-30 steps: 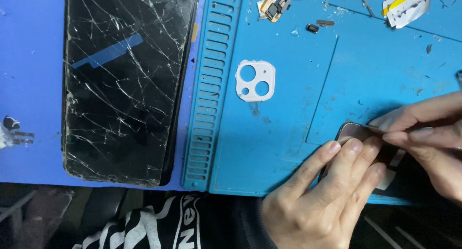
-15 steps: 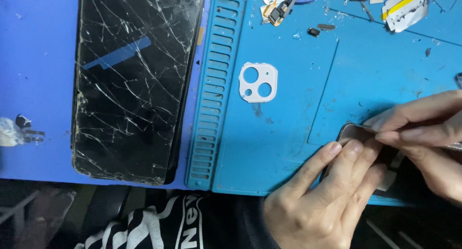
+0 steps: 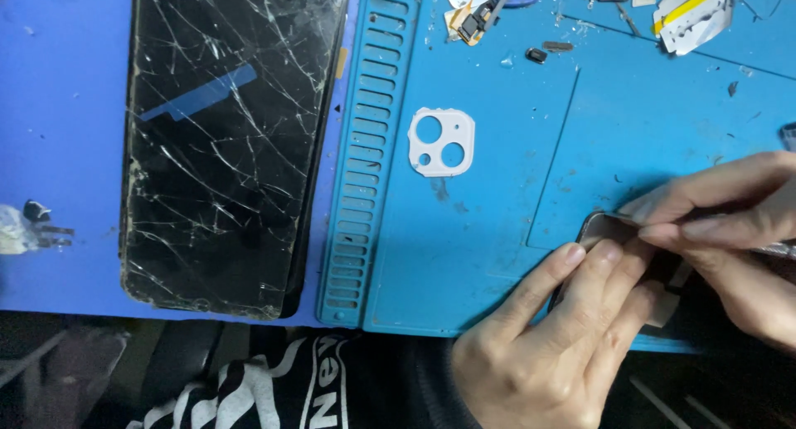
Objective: Dismantling and cleaning a smartphone screen as part of a remanufacturing process using a spudger and cloth.
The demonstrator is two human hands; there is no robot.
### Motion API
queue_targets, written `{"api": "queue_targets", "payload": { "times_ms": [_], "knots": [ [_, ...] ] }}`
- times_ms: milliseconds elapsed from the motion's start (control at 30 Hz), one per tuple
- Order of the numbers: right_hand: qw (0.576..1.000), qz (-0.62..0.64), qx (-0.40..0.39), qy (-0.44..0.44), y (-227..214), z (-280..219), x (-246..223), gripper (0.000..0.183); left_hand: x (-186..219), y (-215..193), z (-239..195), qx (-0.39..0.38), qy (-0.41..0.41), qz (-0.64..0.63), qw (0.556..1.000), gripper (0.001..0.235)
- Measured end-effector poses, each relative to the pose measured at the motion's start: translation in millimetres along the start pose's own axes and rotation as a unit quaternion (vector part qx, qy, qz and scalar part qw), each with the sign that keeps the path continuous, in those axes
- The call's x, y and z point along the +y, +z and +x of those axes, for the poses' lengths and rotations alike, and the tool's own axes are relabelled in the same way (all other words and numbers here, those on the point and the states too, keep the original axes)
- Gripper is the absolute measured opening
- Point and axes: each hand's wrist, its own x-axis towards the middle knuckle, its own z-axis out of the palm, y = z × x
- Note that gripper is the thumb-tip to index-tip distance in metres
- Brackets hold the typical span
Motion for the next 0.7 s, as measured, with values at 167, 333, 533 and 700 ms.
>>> {"api": "queue_targets", "payload": {
  "times_ms": [167, 333, 533, 700],
  "knots": [
    [0.999, -0.02, -0.029, 0.004, -1.1, 3.0, 3.4, 0.013, 2.4, 2.3, -4.7, 0.01, -0.013, 0.006, 1.0, 0.025],
    [0.999, -0.043, -0.025, 0.003, -1.8, 3.1, -7.1, 0.013, 0.9, 2.5, -2.3, 0.007, -0.005, -0.006, 1.0, 0.023],
    [0.999, -0.027, 0.007, 0.037, -2.7, -4.7, 1.8, 0.012, 0.2, -0.2, 0.9, -0.006, 0.003, 0.002, 1.0, 0.027],
    [0.999, -0.024, -0.033, 0.018, -7.5, -8.8, 16.4, 0.015, 1.7, 0.0, -2.3, 0.004, -0.006, 0.005, 1.0, 0.024]
  ]
}}
